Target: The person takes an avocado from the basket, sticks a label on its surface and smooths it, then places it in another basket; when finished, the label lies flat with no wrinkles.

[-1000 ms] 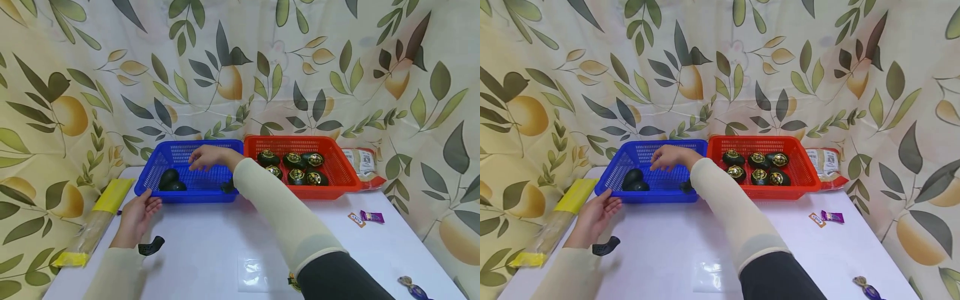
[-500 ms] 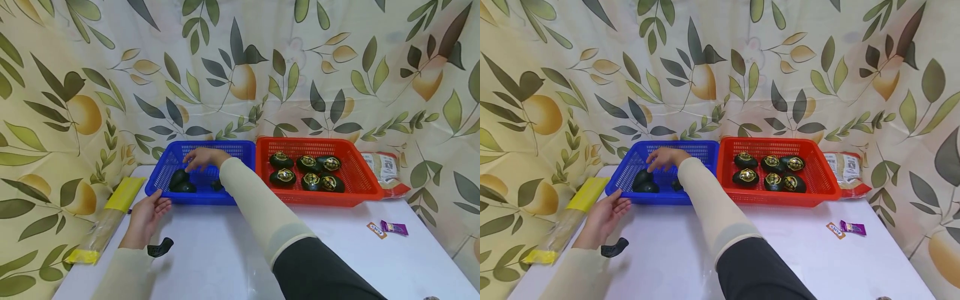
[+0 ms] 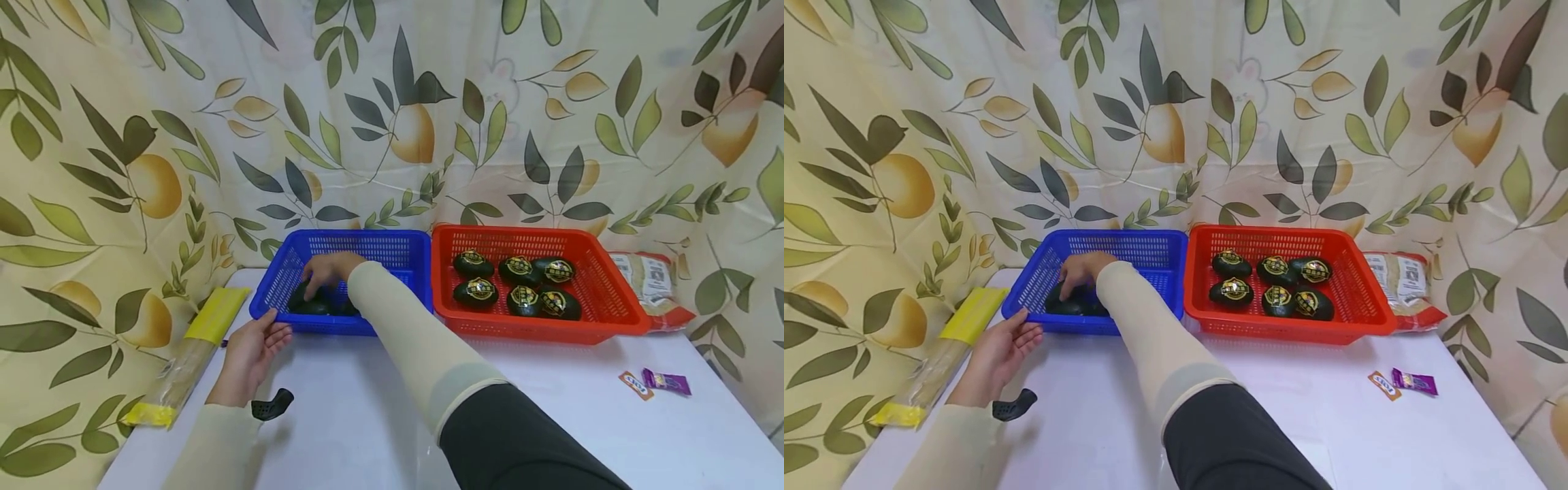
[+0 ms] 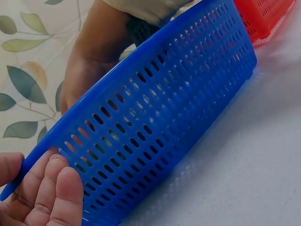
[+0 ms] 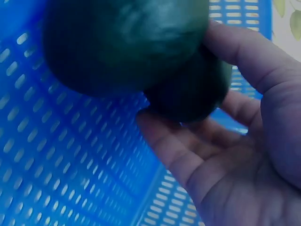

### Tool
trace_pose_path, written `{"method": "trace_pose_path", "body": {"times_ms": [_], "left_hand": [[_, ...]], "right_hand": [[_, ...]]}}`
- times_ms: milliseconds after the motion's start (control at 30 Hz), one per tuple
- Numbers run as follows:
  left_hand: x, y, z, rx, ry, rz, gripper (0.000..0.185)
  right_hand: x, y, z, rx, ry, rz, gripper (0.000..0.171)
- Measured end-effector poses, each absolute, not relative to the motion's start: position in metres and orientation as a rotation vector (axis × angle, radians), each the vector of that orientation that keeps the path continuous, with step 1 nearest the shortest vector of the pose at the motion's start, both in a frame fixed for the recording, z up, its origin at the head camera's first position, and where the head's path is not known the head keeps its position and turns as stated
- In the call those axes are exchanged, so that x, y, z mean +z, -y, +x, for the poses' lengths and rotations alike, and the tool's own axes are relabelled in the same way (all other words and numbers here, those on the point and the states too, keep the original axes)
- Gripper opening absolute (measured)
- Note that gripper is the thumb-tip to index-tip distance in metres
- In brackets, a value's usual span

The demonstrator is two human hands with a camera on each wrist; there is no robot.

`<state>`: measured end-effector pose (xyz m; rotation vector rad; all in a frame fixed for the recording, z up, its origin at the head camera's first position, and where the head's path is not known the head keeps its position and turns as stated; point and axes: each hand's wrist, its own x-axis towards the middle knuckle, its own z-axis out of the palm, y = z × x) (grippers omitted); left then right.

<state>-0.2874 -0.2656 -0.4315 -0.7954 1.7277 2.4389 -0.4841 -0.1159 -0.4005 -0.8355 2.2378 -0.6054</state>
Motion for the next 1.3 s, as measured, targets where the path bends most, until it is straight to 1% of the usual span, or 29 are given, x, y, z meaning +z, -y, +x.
{"method": "trace_pose_path", "body": {"times_ms": [67, 233, 300, 433, 500, 567, 700, 767, 900, 1067, 1167, 1300], "left_hand": [[-0.431, 0.264, -0.286, 2.442, -1.717, -0.795, 0.045], [-0.430, 0.263, -0.285, 2.446, -1.710, -0.807, 0.044], [-0.429, 0.263, -0.285, 2.448, -1.693, -0.815, 0.042], [-0.426, 0.264, -0.284, 2.457, -1.653, -0.831, 0.037], [-0.425, 0.265, -0.283, 2.462, -1.639, -0.838, 0.035], [-0.423, 0.266, -0.282, 2.461, -1.639, -0.835, 0.034], [-0.421, 0.266, -0.282, 2.460, -1.611, -0.794, 0.034], [-0.421, 0.266, -0.282, 2.468, -1.591, -0.777, 0.032], [-0.418, 0.266, -0.282, 2.486, -1.567, -0.783, 0.028], [-0.416, 0.266, -0.279, 2.509, -1.512, -0.777, 0.028], [-0.416, 0.265, -0.276, 2.504, -1.494, -0.763, 0.031], [-0.416, 0.262, -0.274, 2.487, -1.503, -0.758, 0.035]], "right_hand": [[-0.397, 0.109, -0.483, -0.613, -2.269, -0.827, 0.060], [-0.387, 0.087, -0.481, -0.616, -2.357, -0.842, 0.047], [-0.383, 0.078, -0.480, -0.621, -2.390, -0.845, 0.047], [-0.370, 0.053, -0.473, -0.747, -2.409, -0.876, 0.055], [-0.362, 0.037, -0.463, -0.850, -2.388, -0.913, 0.056], [-0.354, 0.017, -0.449, -0.933, -2.376, -0.954, 0.053], [-0.346, -0.038, -0.412, -1.086, -2.368, -0.963, 0.045], [-0.347, -0.066, -0.390, -1.155, -2.361, -0.934, 0.044], [-0.357, -0.114, -0.343, -1.246, -2.400, -0.873, 0.047], [-0.391, -0.158, -0.289, -1.355, -2.427, -0.731, 0.050], [-0.417, -0.177, -0.270, -1.366, -2.449, -0.610, 0.050], [-0.444, -0.192, -0.262, -1.315, -2.486, -0.551, 0.054]]}}
